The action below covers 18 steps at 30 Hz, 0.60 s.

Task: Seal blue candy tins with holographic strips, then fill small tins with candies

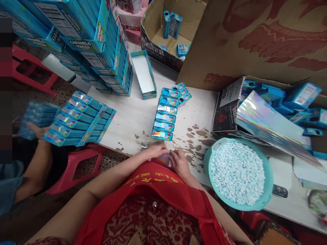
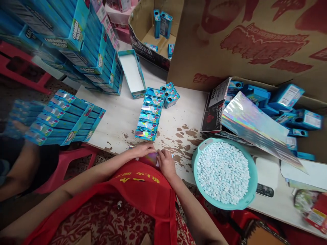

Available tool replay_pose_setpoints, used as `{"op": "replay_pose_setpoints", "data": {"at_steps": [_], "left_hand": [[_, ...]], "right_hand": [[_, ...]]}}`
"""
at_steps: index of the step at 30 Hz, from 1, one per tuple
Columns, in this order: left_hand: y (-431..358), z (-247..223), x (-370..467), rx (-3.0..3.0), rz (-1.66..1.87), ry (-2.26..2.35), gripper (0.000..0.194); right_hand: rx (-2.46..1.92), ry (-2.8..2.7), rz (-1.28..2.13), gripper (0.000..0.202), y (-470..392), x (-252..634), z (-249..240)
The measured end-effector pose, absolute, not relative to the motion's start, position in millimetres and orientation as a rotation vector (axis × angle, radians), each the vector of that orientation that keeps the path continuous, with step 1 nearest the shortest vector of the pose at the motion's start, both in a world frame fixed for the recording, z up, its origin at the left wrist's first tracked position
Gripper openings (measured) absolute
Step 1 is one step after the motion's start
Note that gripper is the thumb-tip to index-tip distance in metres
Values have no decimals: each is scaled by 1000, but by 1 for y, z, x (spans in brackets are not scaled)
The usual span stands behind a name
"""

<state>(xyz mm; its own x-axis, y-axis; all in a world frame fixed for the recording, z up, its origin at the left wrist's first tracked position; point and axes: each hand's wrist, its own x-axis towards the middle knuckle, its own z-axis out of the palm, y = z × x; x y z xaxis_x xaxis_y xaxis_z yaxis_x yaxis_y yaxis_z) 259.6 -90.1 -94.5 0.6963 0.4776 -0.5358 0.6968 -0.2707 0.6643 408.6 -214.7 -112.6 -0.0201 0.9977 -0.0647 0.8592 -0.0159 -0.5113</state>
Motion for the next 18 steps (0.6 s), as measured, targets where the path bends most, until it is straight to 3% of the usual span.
{"op": "replay_pose_setpoints", "data": {"at_steps": [13,18], "left_hand": [[-88,-100,274,1924,-427,1050,20],[-87,-102,275,1908,-424,1059,21]], "right_hand": [[-1887,-2174,587,33,-217,411,-115],[-1873,-2074,619,18,-217,411,-103]]}}
